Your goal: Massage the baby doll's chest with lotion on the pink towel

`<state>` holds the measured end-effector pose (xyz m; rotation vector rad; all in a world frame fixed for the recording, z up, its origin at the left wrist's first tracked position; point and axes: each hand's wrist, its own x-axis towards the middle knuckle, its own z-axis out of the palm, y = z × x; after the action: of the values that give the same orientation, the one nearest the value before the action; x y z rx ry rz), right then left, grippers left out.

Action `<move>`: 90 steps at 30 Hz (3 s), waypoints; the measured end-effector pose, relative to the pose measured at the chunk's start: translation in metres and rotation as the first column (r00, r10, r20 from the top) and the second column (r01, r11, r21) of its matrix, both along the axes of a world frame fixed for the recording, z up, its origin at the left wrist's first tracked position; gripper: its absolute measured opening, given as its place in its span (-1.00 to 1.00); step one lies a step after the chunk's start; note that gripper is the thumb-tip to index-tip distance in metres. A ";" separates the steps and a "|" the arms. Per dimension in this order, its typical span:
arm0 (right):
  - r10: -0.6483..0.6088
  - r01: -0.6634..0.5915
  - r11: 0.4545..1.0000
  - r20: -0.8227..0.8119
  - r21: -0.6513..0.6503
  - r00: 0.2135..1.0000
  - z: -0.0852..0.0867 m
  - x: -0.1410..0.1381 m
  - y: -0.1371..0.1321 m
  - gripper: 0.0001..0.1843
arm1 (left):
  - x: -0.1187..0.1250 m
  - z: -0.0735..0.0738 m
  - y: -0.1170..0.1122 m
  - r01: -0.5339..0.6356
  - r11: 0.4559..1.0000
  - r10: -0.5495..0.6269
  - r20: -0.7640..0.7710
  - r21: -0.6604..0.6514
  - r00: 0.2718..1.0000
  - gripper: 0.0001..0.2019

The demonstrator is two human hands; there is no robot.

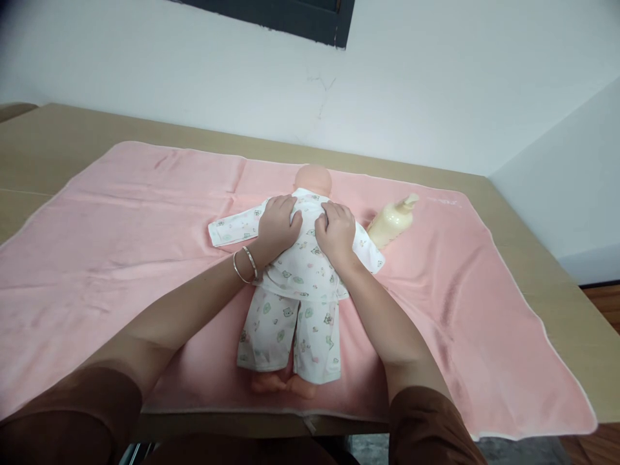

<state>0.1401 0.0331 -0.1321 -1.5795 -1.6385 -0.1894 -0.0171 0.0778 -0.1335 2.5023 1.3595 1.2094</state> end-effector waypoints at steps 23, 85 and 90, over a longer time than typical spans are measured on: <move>0.065 -0.010 0.950 0.166 -0.311 0.984 0.008 0.005 0.006 -0.43 | 0.001 -0.007 0.009 0.101 0.990 -0.100 0.013 -0.098 0.995 -0.55; 0.064 -0.011 0.961 0.182 -0.277 0.981 0.014 -0.001 0.005 -0.45 | 0.000 0.003 0.006 0.067 0.995 -0.069 -0.030 -0.069 0.997 -0.58; 0.077 -0.029 0.963 0.172 -0.268 0.982 0.013 0.001 0.007 -0.46 | -0.001 0.004 0.008 0.091 0.995 -0.094 -0.054 -0.048 0.994 -0.57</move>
<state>0.1407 0.0403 -0.1188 -1.7568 -1.9104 -0.0899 -0.0179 0.0861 -0.1299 2.5557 1.2519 1.0863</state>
